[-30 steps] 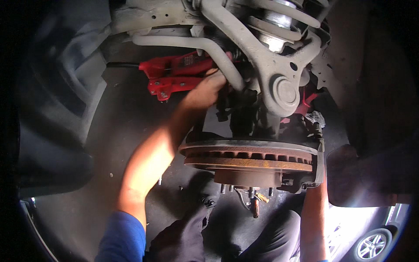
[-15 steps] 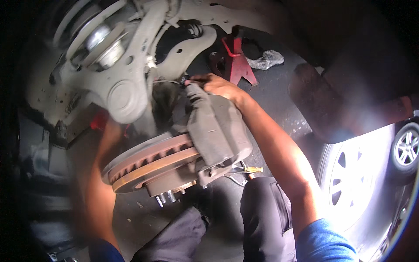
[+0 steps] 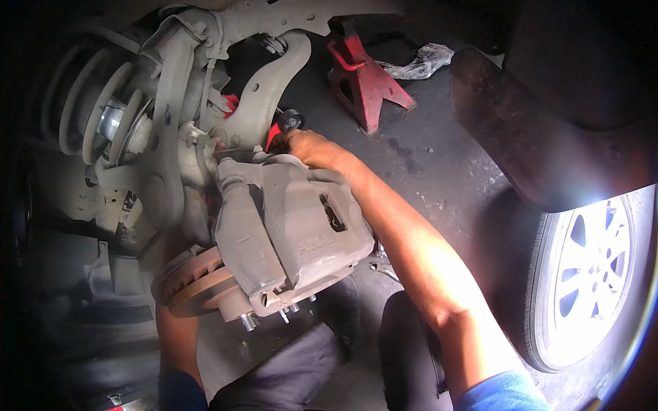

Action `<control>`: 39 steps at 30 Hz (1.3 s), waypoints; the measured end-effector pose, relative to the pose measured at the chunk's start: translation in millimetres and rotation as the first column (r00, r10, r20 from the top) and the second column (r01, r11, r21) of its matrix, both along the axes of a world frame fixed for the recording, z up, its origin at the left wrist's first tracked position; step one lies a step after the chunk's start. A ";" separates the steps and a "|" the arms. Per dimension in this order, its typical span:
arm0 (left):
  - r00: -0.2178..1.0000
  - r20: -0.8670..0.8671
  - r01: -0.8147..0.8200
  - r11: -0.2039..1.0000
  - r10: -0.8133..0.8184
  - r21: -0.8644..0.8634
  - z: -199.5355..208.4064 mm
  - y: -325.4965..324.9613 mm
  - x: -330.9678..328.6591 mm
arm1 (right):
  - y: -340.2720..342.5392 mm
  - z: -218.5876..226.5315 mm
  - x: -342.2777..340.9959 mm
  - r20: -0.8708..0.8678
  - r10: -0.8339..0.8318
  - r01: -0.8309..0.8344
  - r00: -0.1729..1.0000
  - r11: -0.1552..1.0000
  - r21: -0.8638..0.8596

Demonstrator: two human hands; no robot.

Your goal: The recorder is working on the brake assembly and suspension components of a vehicle.

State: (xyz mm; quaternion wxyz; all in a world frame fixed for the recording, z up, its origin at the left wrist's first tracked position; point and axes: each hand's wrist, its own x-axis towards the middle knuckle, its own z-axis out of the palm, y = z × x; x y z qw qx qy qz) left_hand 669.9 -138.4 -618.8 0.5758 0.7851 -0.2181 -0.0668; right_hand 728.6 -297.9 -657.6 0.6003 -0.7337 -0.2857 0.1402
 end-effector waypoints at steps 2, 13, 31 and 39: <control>0.999 -0.002 -0.032 0.999 0.032 0.012 5.7 4.0 0.8 | -2.5 1.2 -0.1 0.016 -0.068 0.069 0.998 0.994 -0.084; 0.973 -0.019 -0.230 0.972 0.232 0.054 31.9 53.8 -10.4 | -4.4 1.2 0.7 0.032 -0.084 0.085 0.996 0.996 -0.038; 0.839 -0.086 -0.531 0.843 0.537 0.083 75.0 157.7 -68.7 | -23.6 -20.1 -66.4 -0.579 0.332 0.262 0.745 0.652 0.711; 0.758 -0.114 -0.625 0.765 0.642 0.151 110.2 175.5 -112.7 | -22.4 -64.2 -48.6 -0.090 -0.152 0.168 0.984 0.963 0.210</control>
